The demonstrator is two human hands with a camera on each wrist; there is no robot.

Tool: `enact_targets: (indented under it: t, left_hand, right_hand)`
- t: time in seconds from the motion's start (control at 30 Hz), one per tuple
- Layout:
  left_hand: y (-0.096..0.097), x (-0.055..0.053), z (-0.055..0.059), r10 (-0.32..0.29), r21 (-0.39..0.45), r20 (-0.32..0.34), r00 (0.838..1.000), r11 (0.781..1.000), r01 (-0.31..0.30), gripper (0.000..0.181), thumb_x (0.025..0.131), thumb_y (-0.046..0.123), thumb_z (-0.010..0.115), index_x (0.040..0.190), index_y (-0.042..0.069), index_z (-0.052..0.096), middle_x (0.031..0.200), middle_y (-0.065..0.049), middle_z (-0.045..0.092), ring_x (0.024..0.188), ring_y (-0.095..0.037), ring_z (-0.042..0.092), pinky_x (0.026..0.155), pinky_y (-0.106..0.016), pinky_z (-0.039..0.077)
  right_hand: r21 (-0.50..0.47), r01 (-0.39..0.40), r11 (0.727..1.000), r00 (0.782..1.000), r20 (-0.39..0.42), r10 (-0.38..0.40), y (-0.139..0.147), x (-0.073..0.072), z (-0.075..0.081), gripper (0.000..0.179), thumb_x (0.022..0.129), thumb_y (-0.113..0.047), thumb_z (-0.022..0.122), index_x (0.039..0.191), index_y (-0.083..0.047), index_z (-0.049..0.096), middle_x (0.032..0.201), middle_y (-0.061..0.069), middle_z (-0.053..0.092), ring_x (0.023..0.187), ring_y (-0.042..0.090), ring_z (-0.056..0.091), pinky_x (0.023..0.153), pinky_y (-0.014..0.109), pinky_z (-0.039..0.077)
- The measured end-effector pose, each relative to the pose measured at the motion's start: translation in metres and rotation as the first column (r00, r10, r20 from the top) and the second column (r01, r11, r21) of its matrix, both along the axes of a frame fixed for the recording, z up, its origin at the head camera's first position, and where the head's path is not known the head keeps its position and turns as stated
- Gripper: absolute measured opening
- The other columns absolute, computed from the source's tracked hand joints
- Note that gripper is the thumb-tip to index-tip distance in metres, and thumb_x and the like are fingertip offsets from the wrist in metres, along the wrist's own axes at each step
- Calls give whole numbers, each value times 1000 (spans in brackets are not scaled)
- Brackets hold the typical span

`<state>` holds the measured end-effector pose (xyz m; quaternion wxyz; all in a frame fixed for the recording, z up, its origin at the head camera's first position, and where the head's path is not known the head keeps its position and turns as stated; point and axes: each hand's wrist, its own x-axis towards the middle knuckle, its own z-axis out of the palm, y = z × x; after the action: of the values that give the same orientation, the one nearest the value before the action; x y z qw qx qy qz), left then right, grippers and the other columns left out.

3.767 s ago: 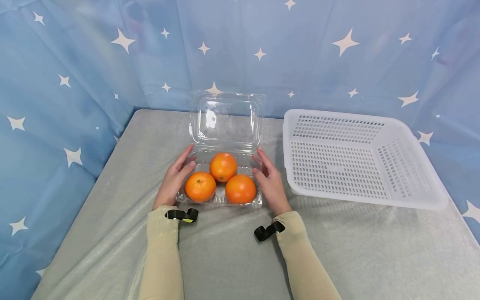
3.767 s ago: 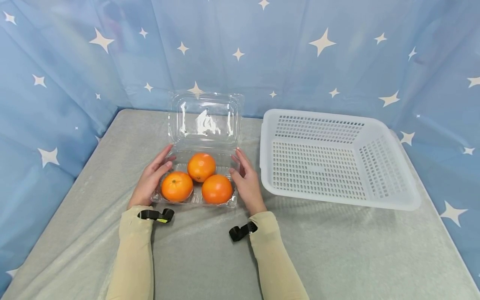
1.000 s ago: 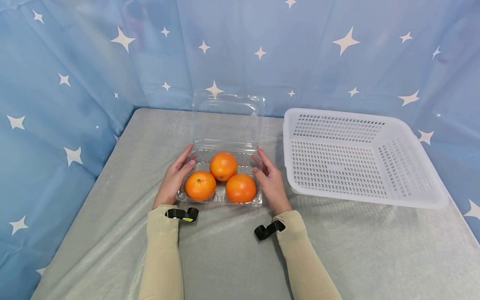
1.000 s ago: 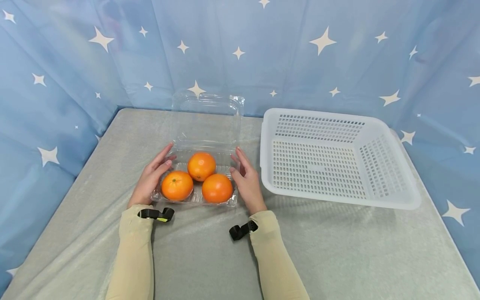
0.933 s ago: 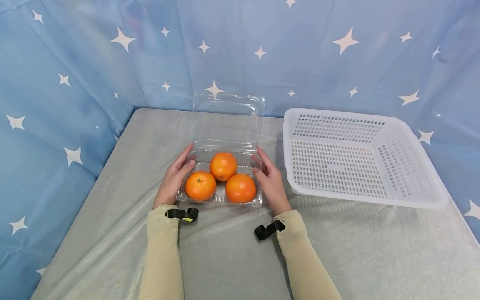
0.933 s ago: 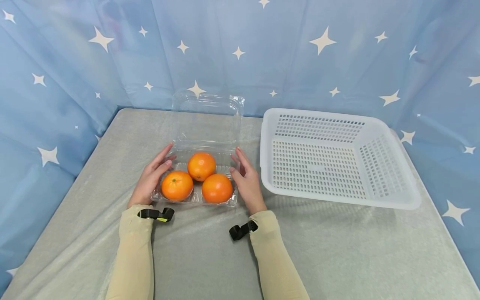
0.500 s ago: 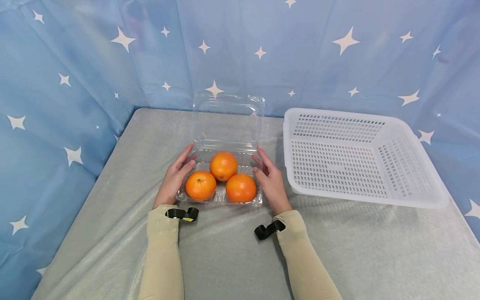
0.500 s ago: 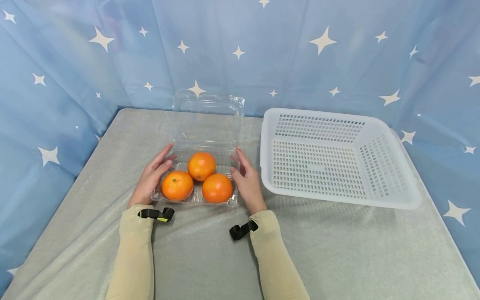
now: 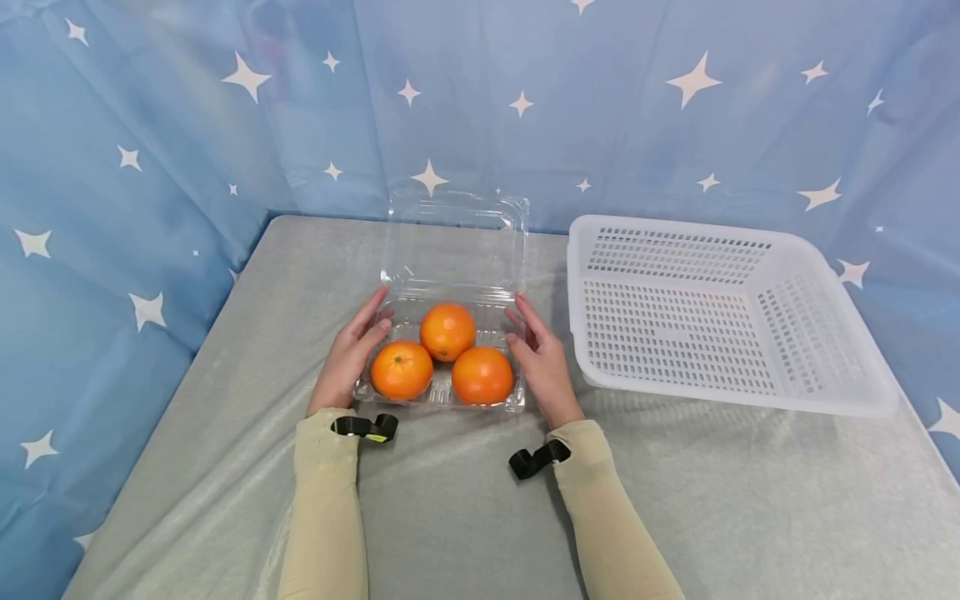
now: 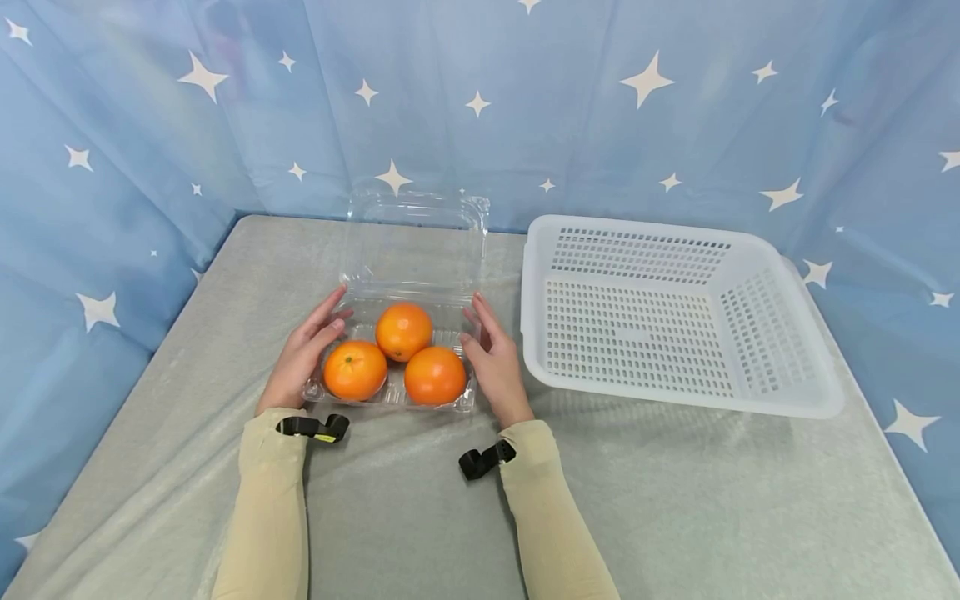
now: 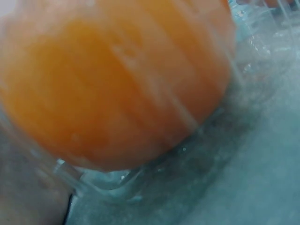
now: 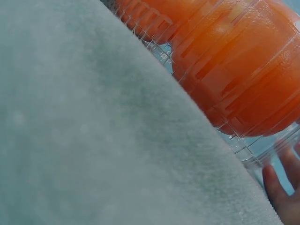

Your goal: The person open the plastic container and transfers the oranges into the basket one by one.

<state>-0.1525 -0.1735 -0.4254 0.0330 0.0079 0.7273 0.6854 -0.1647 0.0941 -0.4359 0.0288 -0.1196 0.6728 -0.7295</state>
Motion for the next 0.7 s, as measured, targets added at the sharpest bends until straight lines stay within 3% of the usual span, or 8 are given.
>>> enact_targets:
  t: [0.7]
  left_hand:
    - [0, 0, 0, -5, 11, -15, 1000, 1000, 5, 57, 88, 37, 53, 140, 26, 32, 142, -4, 33, 127, -20, 32, 104, -42, 22]
  right_hand:
    - [-16, 17, 1000, 1000, -17, -18, -1, -1, -1, 54, 88, 6, 47, 138, -1, 29, 145, 8, 24, 128, 26, 30, 96, 23, 36]
